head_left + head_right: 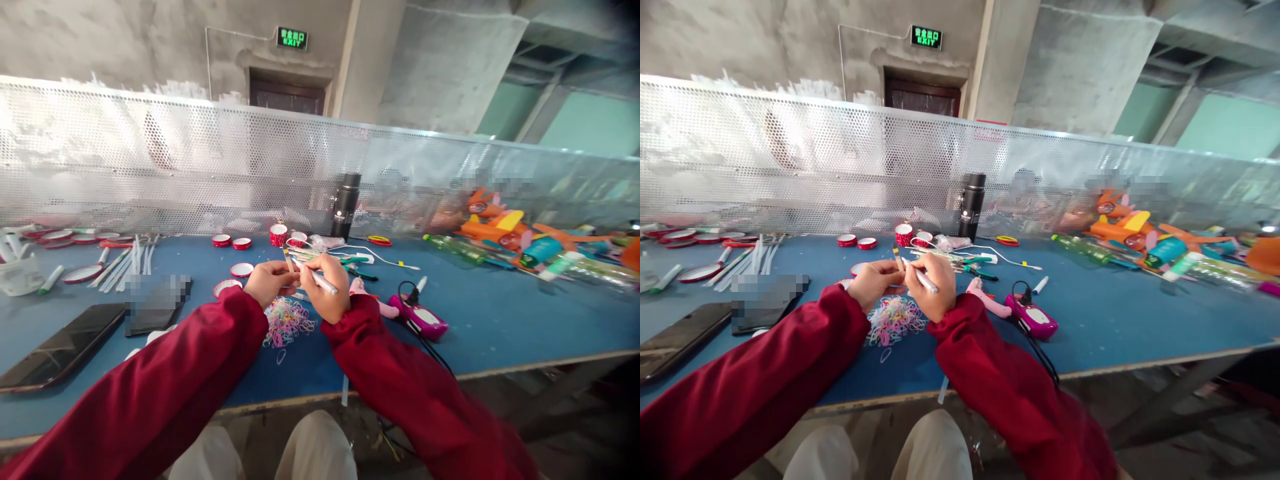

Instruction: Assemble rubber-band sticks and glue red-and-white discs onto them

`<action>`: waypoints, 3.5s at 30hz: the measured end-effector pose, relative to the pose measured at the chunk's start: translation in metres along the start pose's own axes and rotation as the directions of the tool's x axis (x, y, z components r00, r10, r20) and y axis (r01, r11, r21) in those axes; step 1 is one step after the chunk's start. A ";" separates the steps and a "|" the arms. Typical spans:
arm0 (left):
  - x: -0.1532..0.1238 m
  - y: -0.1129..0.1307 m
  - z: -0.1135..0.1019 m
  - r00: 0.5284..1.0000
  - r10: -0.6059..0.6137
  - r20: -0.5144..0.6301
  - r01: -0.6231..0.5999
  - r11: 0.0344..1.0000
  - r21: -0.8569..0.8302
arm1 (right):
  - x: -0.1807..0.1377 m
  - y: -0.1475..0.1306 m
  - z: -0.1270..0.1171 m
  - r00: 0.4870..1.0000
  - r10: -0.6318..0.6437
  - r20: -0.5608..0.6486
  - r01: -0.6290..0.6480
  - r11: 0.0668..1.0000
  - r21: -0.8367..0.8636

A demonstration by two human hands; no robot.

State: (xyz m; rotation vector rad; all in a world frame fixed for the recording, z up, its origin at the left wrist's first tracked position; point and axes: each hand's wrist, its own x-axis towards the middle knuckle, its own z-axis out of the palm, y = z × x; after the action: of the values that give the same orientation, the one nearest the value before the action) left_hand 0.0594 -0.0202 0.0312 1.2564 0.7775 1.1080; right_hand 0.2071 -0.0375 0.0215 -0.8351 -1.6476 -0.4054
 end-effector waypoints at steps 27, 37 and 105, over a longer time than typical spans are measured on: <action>0.003 -0.002 -0.001 1.000 0.006 0.007 -0.006 1.000 -0.003 | 0.000 0.001 0.001 1.000 -0.025 0.002 0.025 1.000 0.010; 0.004 -0.004 -0.002 1.000 0.016 0.012 -0.016 1.000 -0.020 | -0.001 0.001 0.001 1.000 -0.019 0.010 0.019 1.000 0.015; 0.002 -0.003 -0.001 1.000 0.025 0.014 -0.025 1.000 -0.016 | -0.001 0.000 0.001 1.000 -0.005 0.006 0.005 1.000 -0.003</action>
State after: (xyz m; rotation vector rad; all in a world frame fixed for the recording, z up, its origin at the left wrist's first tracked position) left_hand 0.0598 -0.0174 0.0286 1.2620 0.7425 1.1220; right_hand 0.2070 -0.0372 0.0200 -0.8355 -1.6554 -0.4097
